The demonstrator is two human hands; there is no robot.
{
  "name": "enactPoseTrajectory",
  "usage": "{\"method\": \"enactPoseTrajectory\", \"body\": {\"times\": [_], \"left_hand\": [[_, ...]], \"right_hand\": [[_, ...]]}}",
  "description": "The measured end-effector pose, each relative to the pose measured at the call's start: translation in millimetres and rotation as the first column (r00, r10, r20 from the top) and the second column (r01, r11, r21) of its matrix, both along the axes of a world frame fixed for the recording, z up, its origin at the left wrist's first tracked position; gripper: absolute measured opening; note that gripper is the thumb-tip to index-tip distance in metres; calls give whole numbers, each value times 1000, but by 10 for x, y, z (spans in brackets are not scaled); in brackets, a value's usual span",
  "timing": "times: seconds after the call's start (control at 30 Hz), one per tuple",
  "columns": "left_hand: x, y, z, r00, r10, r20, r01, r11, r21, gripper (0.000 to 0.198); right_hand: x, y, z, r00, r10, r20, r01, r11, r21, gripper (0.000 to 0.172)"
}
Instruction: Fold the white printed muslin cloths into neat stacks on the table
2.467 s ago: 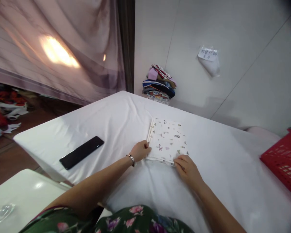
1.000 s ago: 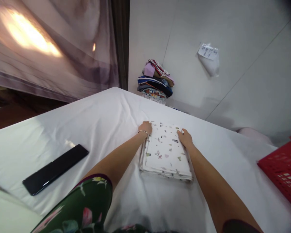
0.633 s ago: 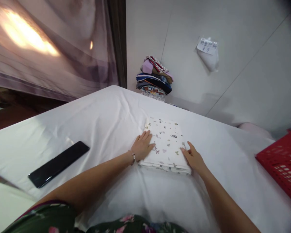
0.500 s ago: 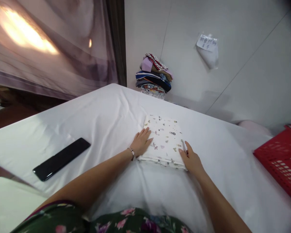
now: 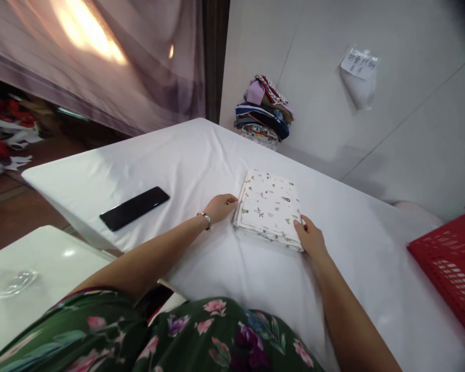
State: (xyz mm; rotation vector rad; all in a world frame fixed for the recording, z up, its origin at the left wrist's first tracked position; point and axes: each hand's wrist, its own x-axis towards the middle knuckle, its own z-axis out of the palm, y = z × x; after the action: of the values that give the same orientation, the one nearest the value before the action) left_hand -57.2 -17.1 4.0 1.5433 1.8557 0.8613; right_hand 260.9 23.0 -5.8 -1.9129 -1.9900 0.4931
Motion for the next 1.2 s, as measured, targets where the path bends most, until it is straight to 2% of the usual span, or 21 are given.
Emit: {"method": "enactPoseTrajectory", "body": {"times": [0.1,0.2,0.33,0.47,0.57,0.67,0.87,1.0,1.2], "left_hand": [[-28,-123,-4,997,-26,66,28,999,-30,20],[-4,-180,-4,993,-60,98,63,998,-28,16],[12,-218,37,981,-145,129,149,989,-18,21],[-7,-260,30,966,-212,150,219,975,-32,32],[-15,-264,-18,939,-263,223,282,958,-55,33],[-16,-244,-65,914,-274,300,314,945,-94,30],[12,-220,-113,888,-214,407,276,956,-100,23],[45,-229,-105,890,-153,429,217,971,-103,19],[43,-244,-33,873,-146,466,257,949,-182,17]], "right_hand": [[-87,-40,132,992,63,109,-77,989,130,49],[-344,-168,301,972,233,13,-229,940,252,38],[-846,-361,425,842,528,-109,-492,835,246,23],[-1176,-429,400,786,618,-23,-601,773,204,16],[-1233,-429,345,776,629,39,-627,763,156,15],[-1215,-419,283,779,626,33,-620,763,184,18],[-1217,-419,178,779,605,-168,-530,777,341,19],[-1247,-497,154,772,593,-228,-482,781,397,19],[-1306,-576,120,792,589,-162,-494,774,397,20]]}}
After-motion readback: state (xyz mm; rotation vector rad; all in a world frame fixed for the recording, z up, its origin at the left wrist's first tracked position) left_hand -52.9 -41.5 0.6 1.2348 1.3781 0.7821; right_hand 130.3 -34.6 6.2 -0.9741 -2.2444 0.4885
